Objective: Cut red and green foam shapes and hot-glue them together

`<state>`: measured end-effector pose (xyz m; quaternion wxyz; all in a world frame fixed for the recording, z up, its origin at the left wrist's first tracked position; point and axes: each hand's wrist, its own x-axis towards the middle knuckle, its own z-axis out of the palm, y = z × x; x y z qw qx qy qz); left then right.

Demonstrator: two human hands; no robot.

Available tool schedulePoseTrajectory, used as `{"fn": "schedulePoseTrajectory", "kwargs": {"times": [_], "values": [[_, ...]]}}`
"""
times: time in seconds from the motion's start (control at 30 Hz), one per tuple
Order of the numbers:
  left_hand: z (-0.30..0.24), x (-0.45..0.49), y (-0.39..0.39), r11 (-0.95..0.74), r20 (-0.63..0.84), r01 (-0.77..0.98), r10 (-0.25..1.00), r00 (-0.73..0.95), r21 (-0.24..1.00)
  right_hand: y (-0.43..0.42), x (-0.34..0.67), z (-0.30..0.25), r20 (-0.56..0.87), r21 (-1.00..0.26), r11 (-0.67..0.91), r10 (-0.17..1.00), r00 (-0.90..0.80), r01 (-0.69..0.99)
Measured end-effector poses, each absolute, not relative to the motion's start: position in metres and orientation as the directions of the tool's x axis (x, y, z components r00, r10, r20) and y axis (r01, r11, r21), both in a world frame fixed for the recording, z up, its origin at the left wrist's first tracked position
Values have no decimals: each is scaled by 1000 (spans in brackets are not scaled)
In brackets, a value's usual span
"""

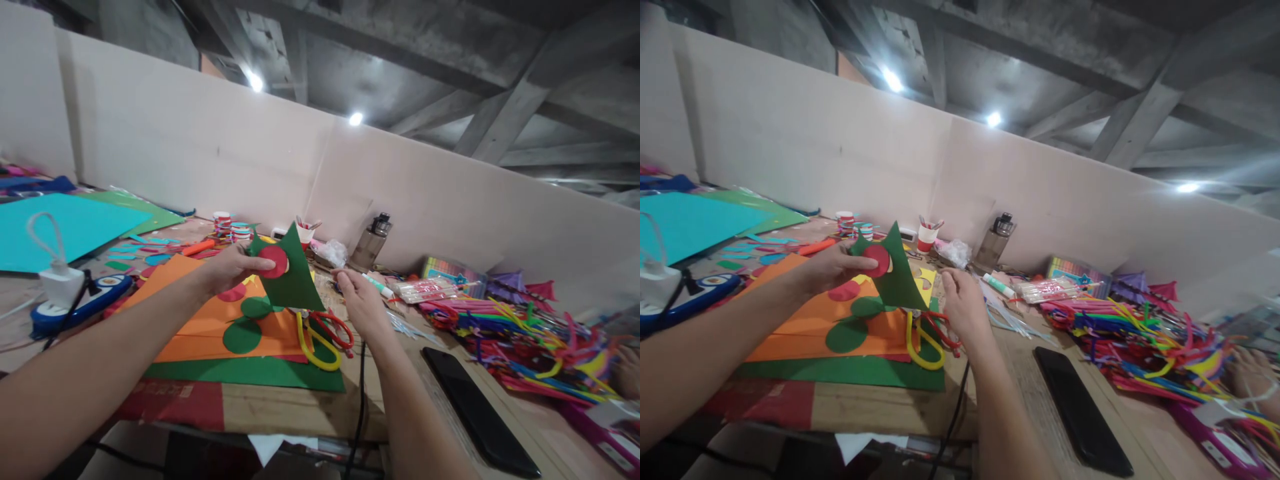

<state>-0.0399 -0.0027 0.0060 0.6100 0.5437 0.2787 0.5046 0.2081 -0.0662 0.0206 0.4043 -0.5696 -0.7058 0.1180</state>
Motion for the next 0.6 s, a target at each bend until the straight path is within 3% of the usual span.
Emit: {"fn": "schedulePoseTrajectory", "kwargs": {"times": [0.07,0.13,0.27,0.43,0.53,0.6], "values": [[7,-37,-7,-185,252,-201,884,393,962,-70,200,28,476,-750,432,878,-45,501],[8,-33,-12,-295,301,-85,843,445,952,-75,187,30,455,-797,470,880,-135,380],[15,-24,-24,-447,353,62,778,520,892,-76,165,20,369,-826,382,922,-115,415],[15,-15,-30,-300,318,-109,856,407,948,-66,159,16,351,-883,351,935,-58,313],[8,-11,-27,-158,230,-271,939,257,949,-61,156,20,366,-897,357,931,-15,260],[4,-10,-24,-66,164,-365,956,245,929,-59,152,22,366,-899,356,930,-8,256]]}}
